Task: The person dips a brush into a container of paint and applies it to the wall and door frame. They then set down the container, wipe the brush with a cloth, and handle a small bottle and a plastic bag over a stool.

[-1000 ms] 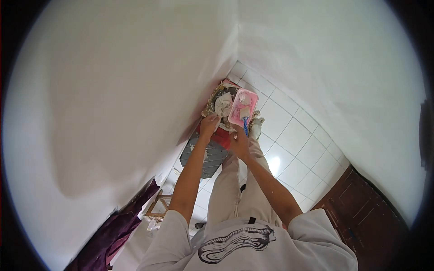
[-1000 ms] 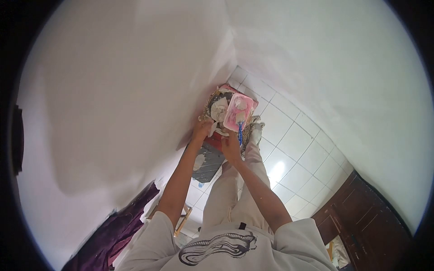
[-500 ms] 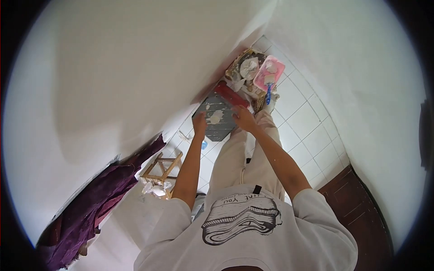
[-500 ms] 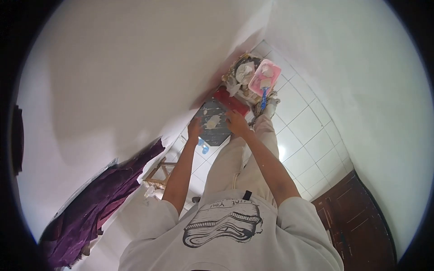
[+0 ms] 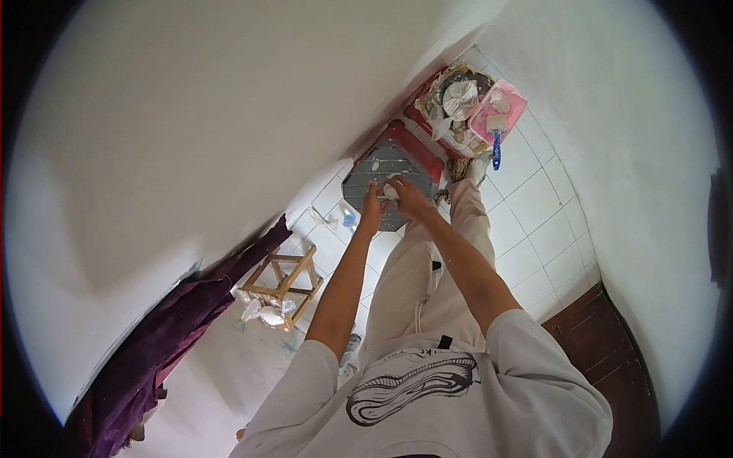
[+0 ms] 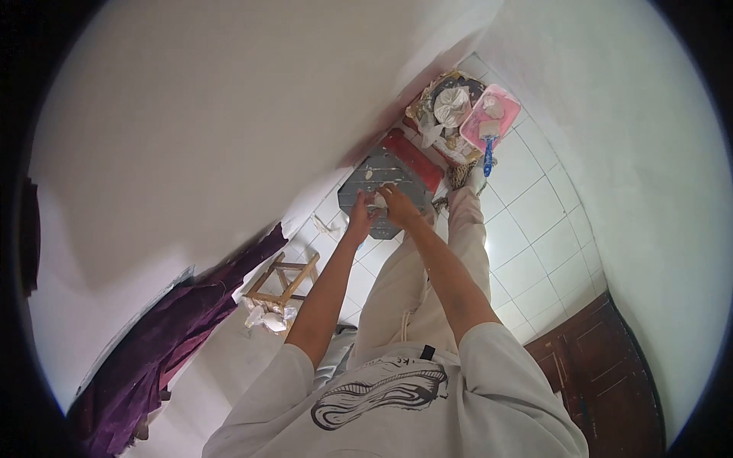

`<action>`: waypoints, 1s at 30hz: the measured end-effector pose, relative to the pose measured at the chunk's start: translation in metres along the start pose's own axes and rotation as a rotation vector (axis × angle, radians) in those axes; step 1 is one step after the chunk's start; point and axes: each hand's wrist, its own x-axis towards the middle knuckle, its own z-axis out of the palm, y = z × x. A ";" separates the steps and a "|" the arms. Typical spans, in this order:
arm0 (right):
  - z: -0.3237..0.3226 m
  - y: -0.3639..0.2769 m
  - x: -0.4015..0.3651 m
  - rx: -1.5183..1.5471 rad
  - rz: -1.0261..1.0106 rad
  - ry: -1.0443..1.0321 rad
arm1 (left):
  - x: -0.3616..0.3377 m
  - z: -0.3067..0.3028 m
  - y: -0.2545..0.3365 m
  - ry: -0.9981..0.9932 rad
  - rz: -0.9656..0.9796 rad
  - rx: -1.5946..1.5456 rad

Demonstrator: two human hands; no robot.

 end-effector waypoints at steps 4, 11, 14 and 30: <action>0.009 0.012 0.003 0.062 -0.058 0.115 | -0.011 0.016 0.015 0.064 -0.068 -0.118; -0.058 -0.023 -0.030 0.147 -0.069 0.230 | -0.033 0.046 0.024 0.023 0.146 0.119; -0.109 -0.047 -0.047 0.241 -0.047 0.272 | -0.047 0.079 0.040 -0.033 0.244 0.099; -0.300 -0.005 -0.066 0.070 -0.005 0.733 | -0.007 0.283 0.075 -0.358 0.346 -0.019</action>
